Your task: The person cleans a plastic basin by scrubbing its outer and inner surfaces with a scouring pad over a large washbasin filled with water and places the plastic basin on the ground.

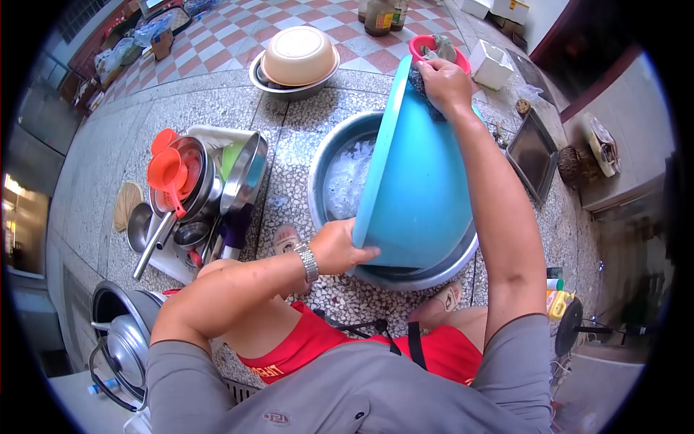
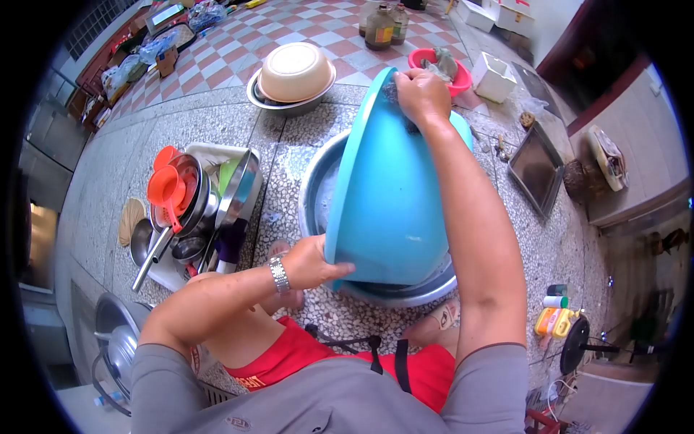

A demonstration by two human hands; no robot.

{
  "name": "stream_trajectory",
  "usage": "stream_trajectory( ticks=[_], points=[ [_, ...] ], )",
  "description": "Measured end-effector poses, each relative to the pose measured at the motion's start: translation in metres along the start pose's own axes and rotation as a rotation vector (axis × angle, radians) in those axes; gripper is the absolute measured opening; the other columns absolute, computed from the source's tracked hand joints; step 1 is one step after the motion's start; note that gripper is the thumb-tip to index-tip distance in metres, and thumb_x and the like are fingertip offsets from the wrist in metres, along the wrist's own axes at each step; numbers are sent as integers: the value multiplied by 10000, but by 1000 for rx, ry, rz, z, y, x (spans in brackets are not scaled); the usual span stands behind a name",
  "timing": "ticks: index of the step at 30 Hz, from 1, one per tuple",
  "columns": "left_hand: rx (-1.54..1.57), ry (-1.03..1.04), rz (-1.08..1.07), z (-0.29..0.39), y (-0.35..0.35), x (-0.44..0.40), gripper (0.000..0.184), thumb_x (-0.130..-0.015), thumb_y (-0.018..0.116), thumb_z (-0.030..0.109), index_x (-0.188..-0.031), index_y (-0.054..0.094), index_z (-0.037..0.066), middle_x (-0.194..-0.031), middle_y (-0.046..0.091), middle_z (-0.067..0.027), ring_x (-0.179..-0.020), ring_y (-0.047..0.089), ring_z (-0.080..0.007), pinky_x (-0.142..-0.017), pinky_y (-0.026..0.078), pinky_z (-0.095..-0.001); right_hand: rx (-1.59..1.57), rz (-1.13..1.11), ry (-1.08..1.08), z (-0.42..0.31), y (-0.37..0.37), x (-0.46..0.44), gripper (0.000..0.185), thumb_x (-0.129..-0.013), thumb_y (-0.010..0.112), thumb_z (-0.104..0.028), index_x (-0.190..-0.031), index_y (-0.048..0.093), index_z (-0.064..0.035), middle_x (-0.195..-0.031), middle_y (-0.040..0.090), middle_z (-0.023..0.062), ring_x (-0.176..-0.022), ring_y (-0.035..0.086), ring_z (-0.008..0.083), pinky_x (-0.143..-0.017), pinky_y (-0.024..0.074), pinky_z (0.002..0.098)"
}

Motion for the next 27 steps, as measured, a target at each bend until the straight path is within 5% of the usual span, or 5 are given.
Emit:
stream_trajectory(
  ticks=[6,10,13,19,27],
  points=[
    [-55,3,-64,-2,-10,0,477,-862,810,249,-1272,659,58,-1101,759,-150,-1010,731,-244,-908,560,-359,-21,-78,-705,-65,-6,106,166,-841,646,-138,-688,642,-72,-783,668,145,-742,646,371,-698,509,492],
    [234,-4,-544,-12,-32,4,719,-846,847,346,-1392,553,-18,-1326,655,-137,-1208,609,-203,-1049,492,-372,63,-52,-844,-81,-13,234,107,-776,664,-160,-867,675,-106,-1052,652,34,-956,606,247,-846,462,395],
    [394,-80,-204,-18,-64,-11,699,-920,762,433,-1427,522,16,-1335,626,-139,-1197,606,-215,-1015,509,-397,113,-136,-932,-64,3,289,228,-788,636,-191,-976,720,-93,-1152,673,34,-1035,612,226,-887,464,380],
    [606,214,196,45,-74,-39,443,-1028,642,252,-1372,524,1,-1229,649,-96,-1071,641,-165,-925,542,-323,113,-110,-916,-55,3,279,224,-793,653,-186,-984,730,-99,-1173,677,38,-1054,619,231,-878,475,378],
    [387,81,-60,29,-55,-24,581,-901,737,112,-1419,503,-8,-1254,663,-116,-1117,647,-180,-997,524,-337,134,108,-505,-20,-60,138,129,-853,749,-232,-900,807,-126,-1036,743,161,-968,679,339,-877,538,447]
  ],
)
Point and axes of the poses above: each hand's wrist, its own x-axis away from the middle knuckle, its own y-axis out of the palm, z = x × y, the point moved 5 cm from there along -x, towards the middle knuckle
